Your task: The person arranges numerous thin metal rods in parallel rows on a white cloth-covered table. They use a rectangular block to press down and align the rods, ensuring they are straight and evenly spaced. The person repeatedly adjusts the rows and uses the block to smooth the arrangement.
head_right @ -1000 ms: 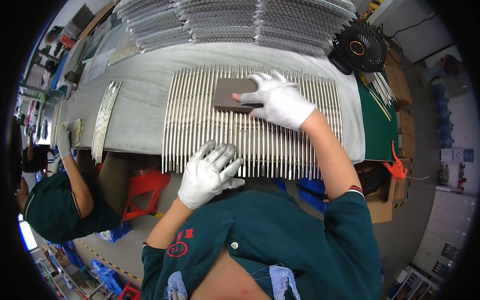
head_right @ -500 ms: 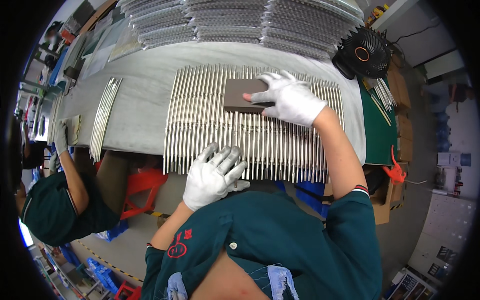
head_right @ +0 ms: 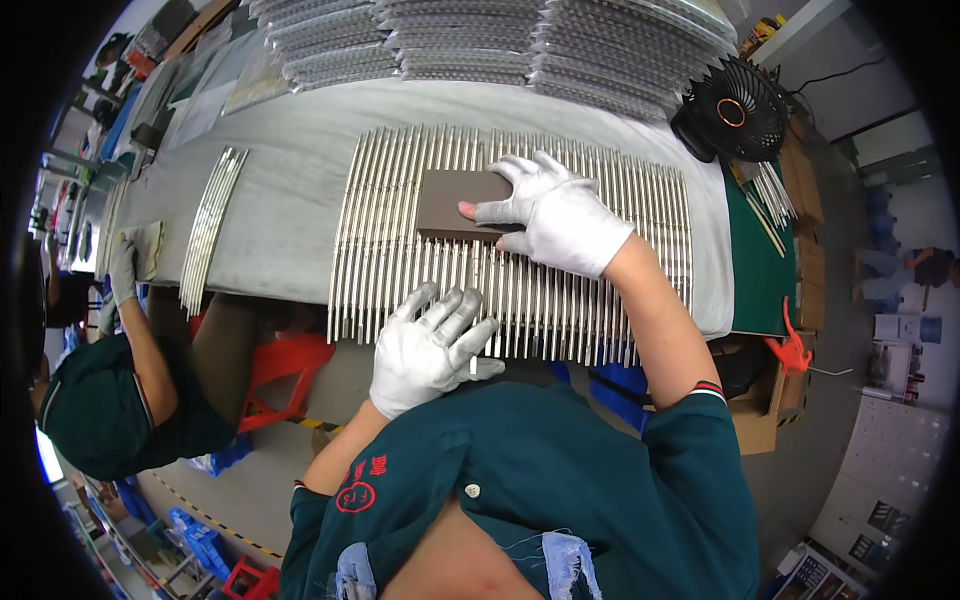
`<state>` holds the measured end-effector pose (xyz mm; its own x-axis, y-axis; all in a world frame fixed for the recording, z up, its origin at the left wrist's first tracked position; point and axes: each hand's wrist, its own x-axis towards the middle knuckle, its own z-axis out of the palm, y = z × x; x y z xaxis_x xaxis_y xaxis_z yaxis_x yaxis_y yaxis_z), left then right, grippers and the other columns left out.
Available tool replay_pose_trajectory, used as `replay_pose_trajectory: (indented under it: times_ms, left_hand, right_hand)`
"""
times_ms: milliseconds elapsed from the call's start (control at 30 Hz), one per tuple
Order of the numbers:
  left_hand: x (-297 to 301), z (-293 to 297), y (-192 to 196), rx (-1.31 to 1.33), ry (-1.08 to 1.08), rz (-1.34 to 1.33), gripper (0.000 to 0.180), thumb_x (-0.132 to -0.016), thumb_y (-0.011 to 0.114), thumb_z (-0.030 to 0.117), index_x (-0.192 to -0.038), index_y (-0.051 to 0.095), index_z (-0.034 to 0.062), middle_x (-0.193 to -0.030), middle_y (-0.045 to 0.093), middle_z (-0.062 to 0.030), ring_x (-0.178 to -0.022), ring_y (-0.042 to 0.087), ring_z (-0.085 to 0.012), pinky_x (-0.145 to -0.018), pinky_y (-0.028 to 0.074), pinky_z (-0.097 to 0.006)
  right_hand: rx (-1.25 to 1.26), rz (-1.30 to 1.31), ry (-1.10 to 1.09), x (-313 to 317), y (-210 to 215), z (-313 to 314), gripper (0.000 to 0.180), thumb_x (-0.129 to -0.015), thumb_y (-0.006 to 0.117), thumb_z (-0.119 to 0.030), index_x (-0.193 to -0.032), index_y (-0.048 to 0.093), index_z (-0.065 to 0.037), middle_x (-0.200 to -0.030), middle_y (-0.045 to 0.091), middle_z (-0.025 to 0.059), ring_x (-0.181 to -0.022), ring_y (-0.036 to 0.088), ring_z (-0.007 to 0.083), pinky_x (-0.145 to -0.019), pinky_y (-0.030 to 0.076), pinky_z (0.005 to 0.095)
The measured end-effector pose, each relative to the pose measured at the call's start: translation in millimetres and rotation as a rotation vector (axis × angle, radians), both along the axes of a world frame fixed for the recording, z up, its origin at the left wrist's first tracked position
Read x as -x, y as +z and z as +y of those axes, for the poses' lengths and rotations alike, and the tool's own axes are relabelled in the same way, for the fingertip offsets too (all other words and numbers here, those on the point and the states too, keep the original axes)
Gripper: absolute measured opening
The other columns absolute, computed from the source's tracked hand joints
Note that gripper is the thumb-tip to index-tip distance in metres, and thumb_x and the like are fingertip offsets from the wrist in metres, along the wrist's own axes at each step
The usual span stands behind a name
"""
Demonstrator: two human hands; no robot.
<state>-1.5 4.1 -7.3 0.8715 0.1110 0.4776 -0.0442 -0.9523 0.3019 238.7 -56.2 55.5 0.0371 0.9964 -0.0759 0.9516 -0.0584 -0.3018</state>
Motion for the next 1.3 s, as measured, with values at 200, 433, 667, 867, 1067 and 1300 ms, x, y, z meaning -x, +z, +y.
replay_pose_trajectory:
  times_ms: [200, 433, 667, 867, 1067, 1300]
  left_hand:
    - [2, 0, 5, 0.019, 0.002, 0.037, 0.052, -0.076, 0.075, 0.048, -0.113, 0.065, 0.0117, -0.119, 0.067, -0.016, -0.105, 0.067, -0.0316, -0.097, 0.049, -0.052]
    - [4, 1, 8, -0.02, -0.049, 0.119, 0.048, -0.079, 0.073, 0.046, -0.112, 0.067, 0.011, -0.123, 0.066, -0.0157, -0.11, 0.065, -0.0313, -0.1, 0.046, -0.054]
    - [3, 1, 8, -0.025, -0.04, 0.134, 0.049, -0.079, 0.073, 0.048, -0.111, 0.067, 0.0115, -0.122, 0.067, -0.015, -0.11, 0.066, -0.0311, -0.101, 0.046, -0.054]
    - [3, 0, 1, 0.002, -0.018, 0.067, 0.05, -0.078, 0.074, 0.048, -0.111, 0.066, 0.0123, -0.122, 0.067, -0.0148, -0.107, 0.067, -0.0312, -0.1, 0.047, -0.054]
    - [6, 0, 4, 0.002, 0.002, 0.079, 0.05, -0.078, 0.075, 0.048, -0.112, 0.066, 0.0125, -0.122, 0.067, -0.015, -0.107, 0.067, -0.031, -0.1, 0.047, -0.053]
    - [5, 3, 1, -0.015, -0.028, 0.095, 0.054, -0.076, 0.075, 0.047, -0.117, 0.064, 0.0131, -0.122, 0.066, -0.014, -0.109, 0.066, -0.0311, -0.1, 0.047, -0.053]
  right_hand:
    - [0.064, -0.025, -0.049, -26, 0, -16, 0.05, -0.082, 0.075, -0.028, -0.131, 0.067, -0.029, -0.147, 0.047, 0.0179, -0.138, 0.042, 0.0376, -0.119, 0.029, 0.0491]
    - [0.107, -0.084, -0.028, -20, 12, -17, 0.053, -0.077, 0.079, -0.021, -0.129, 0.069, -0.027, -0.147, 0.047, 0.0185, -0.138, 0.042, 0.0385, -0.115, 0.034, 0.0511]
    - [0.034, 0.015, 0.083, 1, 9, -8, 0.047, -0.083, 0.074, -0.028, -0.129, 0.068, -0.03, -0.139, 0.052, 0.0164, -0.133, 0.045, 0.0396, -0.117, 0.032, 0.0491]
    - [-0.013, -0.001, 0.073, 6, 11, -20, 0.048, -0.081, 0.076, -0.025, -0.129, 0.069, -0.027, -0.139, 0.052, 0.0194, -0.132, 0.046, 0.0383, -0.115, 0.034, 0.048]
    - [0.034, -0.03, 0.027, -12, 15, -37, 0.053, -0.075, 0.08, -0.026, -0.127, 0.07, -0.03, -0.141, 0.052, 0.0162, -0.131, 0.047, 0.0367, -0.111, 0.038, 0.05]
    - [0.003, -0.049, 0.0, 5, 14, -46, 0.055, -0.075, 0.08, -0.022, -0.129, 0.068, -0.027, -0.137, 0.052, 0.0176, -0.132, 0.046, 0.0361, -0.114, 0.035, 0.0486]
